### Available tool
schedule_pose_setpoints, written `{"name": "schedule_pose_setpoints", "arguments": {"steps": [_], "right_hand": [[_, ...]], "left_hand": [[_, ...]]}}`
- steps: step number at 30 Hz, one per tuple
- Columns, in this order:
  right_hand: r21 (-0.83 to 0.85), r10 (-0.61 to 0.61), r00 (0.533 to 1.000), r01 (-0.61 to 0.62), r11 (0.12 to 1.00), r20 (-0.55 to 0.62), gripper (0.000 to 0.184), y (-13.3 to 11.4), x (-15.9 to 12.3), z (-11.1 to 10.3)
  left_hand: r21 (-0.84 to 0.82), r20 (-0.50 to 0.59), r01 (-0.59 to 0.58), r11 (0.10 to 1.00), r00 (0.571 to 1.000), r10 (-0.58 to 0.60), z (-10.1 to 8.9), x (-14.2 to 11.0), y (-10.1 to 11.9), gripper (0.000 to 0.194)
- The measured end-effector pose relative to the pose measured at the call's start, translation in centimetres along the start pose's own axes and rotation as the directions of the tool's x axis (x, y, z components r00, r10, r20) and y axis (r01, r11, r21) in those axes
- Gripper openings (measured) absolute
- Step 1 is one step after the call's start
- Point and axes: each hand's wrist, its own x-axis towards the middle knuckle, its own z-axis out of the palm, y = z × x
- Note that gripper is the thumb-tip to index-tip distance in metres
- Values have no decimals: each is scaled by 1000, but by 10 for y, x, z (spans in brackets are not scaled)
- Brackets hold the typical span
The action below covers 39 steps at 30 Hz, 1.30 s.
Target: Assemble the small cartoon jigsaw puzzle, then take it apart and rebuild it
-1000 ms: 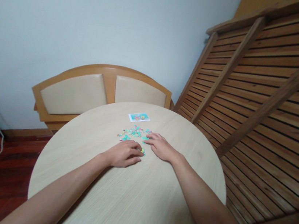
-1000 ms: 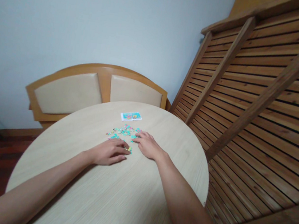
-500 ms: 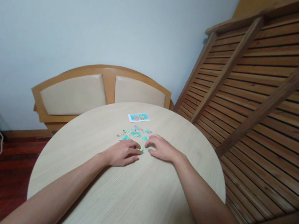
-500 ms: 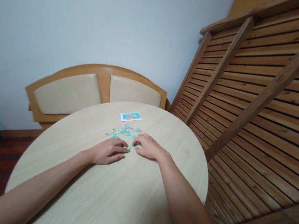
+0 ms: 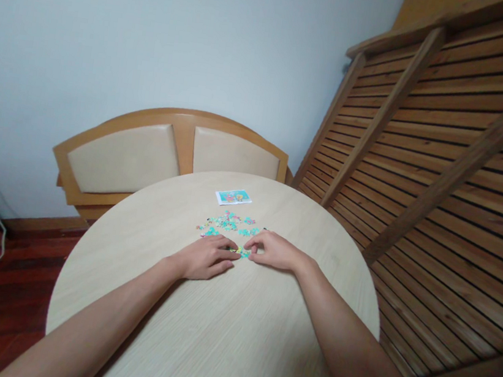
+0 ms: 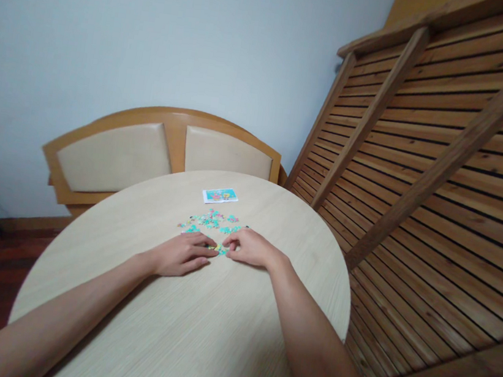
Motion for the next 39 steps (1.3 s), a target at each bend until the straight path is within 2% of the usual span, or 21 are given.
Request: {"name": "schedule_pose_setpoints", "arguments": {"steps": [5,13,19,27,39], "right_hand": [[-52,-59,998,59,997,-2,26,1,1,0],[-68,8,1000,-10,998,-26,15,2,-1,1],[-54,-29,999,28,998,-20,20,4,1,5],[-52,-5,999,3,999,-35,20,3,4,11],[-44,-43,999,43,998,-21,15,-1,1,3]], "left_hand": [[-12,-13,-1,1000,1000,1,0,0,0,36],[-4,1,-13,1000,1000,13,-1,1,1,36],[-18,-1,-22,1000,1000,22,-1,1,2,36],[-5,16,-20,1000,1000,20,-2,2,3,37],[-3,15,-15,1000,1000,16,-1,1,4,36]]}}
